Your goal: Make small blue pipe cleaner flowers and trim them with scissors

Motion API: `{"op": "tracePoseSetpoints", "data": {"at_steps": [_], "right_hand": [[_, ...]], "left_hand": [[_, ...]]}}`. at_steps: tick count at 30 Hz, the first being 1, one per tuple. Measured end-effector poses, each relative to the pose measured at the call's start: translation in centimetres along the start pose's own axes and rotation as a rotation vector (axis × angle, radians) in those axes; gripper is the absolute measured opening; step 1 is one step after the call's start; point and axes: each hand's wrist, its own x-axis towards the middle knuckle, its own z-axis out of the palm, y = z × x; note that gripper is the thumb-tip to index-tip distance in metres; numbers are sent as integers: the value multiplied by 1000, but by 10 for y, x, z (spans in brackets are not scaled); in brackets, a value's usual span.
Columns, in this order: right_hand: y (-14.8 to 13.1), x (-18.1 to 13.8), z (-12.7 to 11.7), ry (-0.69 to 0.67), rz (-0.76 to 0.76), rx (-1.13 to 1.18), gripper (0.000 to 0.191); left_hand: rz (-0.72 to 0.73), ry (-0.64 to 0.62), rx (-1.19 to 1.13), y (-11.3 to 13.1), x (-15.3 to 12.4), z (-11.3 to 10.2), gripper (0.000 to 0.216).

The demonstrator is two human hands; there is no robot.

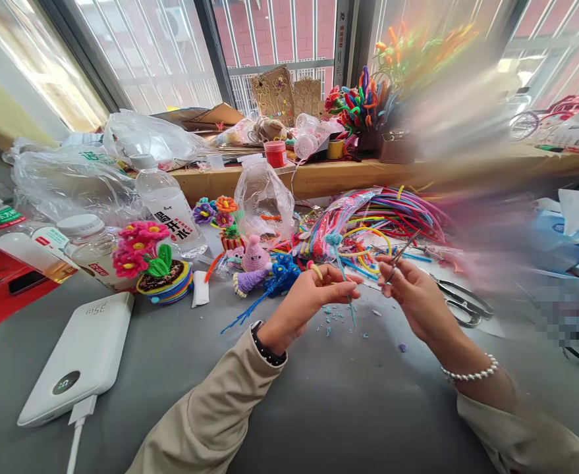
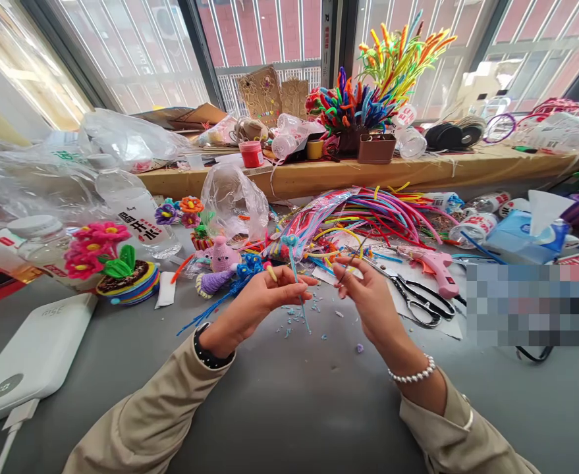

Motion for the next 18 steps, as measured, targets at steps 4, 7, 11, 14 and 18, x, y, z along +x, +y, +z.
{"op": "tracePoseSetpoints", "data": {"at_steps": [4, 7, 11, 14, 18], "right_hand": [[6, -8, 14, -130, 51, 72, 38], [8, -10, 16, -140, 46, 121, 34], [6, -10, 15, -145, 56, 170, 34], [3, -12, 15, -144, 55, 154, 34], [0, -8, 11, -40, 0, 146, 30]], "left_hand": [[-12, -77, -29, -2, -2, 2, 25], [-42, -65, -45, -2, -2, 2, 26], [-107, -102, -16, -2, -1, 2, 28], [-101, -61, 3, -2, -1, 0, 30], [-66, 25, -5, -1, 1, -3, 30]]}}
